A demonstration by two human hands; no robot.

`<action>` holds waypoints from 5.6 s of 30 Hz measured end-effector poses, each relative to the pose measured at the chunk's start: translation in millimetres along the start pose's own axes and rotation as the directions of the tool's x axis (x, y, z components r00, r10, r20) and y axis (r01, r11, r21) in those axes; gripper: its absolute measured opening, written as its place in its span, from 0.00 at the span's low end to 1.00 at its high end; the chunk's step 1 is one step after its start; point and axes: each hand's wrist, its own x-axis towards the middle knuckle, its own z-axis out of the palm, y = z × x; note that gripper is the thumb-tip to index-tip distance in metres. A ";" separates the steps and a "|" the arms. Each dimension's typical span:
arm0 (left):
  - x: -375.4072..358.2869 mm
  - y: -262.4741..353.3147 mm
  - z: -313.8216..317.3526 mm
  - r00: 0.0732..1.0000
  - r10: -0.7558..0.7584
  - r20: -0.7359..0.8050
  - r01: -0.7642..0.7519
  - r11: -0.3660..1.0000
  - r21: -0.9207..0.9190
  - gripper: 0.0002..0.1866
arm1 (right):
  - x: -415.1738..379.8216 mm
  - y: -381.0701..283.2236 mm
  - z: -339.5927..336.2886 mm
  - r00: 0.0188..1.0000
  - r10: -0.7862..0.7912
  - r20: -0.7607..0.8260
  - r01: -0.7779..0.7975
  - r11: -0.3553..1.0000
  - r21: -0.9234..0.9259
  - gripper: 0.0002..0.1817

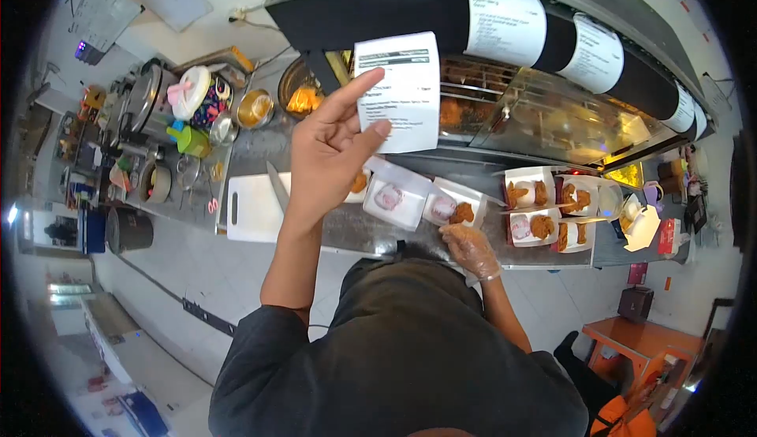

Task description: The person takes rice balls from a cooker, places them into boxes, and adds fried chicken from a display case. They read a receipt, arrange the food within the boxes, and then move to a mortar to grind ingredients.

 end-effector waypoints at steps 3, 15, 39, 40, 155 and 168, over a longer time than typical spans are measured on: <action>-17.6 0.2 -3.8 0.995 -0.037 0.089 0.044 0.996 -0.072 0.42 | -5.5 10.5 -4.0 0.990 0.092 0.103 -0.097 0.994 0.040 0.11; -32.3 2.1 -49.6 0.985 -0.083 0.153 0.116 0.969 -0.220 0.49 | 34.6 -3.0 -1.6 0.994 0.099 0.054 -0.098 0.995 -0.024 0.10; -26.4 -71.5 -82.0 0.914 -0.326 0.242 0.406 0.751 -0.521 0.50 | 11.6 -1.4 -2.4 0.957 0.288 -0.040 -0.290 0.956 -0.050 0.14; -27.6 -70.8 -76.1 0.910 -0.335 0.244 0.414 0.759 -0.502 0.50 | 7.0 0.0 -2.9 0.956 0.288 -0.058 -0.292 0.955 -0.057 0.14; -56.7 -93.6 -205.9 0.845 -0.451 0.287 0.534 0.743 -0.404 0.54 | 107.2 -92.9 109.0 0.918 0.318 0.237 -0.283 0.944 -0.173 0.18; -53.5 -111.4 -216.8 0.844 -0.458 0.281 0.537 0.722 -0.437 0.54 | 103.2 -80.6 114.1 0.929 0.323 0.181 -0.282 0.933 -0.222 0.17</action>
